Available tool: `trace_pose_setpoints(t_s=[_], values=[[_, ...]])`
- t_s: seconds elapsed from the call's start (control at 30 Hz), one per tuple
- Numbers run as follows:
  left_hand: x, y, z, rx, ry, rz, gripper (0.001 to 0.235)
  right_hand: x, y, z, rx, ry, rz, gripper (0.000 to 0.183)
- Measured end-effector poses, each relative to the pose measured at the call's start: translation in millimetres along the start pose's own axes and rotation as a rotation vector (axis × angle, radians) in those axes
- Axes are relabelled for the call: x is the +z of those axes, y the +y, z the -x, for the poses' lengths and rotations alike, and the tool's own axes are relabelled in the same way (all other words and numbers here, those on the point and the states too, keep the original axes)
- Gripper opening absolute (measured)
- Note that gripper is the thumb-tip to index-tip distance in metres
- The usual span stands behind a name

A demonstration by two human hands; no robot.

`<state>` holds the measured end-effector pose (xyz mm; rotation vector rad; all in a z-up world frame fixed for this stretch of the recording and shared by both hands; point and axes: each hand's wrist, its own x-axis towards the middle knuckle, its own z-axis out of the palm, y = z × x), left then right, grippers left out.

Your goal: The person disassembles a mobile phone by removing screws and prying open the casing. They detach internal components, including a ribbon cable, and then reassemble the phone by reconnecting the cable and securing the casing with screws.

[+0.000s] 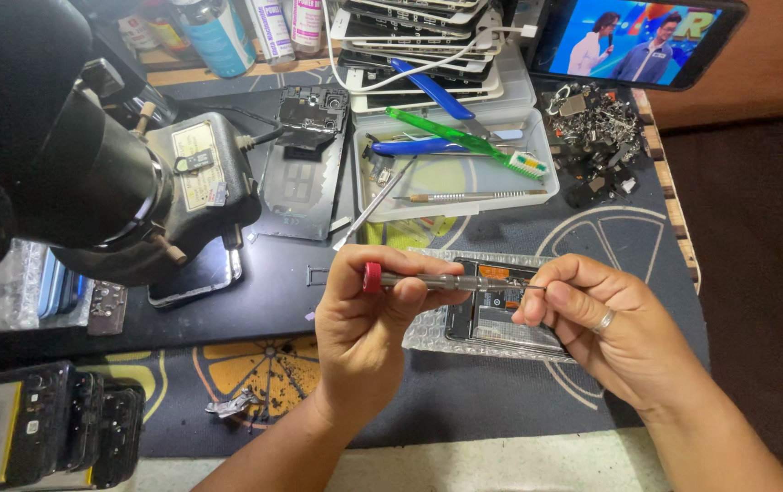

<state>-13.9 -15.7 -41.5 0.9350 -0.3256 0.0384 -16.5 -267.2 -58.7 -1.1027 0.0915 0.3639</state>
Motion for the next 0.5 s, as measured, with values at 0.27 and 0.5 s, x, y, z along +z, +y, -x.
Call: trace_pose_setpoints(t_s=[0.27,0.5], values=[[-1.1,-0.6,4.8,0.062,-0.063,-0.075,0.016,1.6,-0.3,-0.3,-0.006,0.019,0.005,0.016],[-0.6,2.1,7.7,0.095,-0.102,-0.143,0.015,1.8,-0.4,-0.6,0.004,0.045,0.022,0.016]])
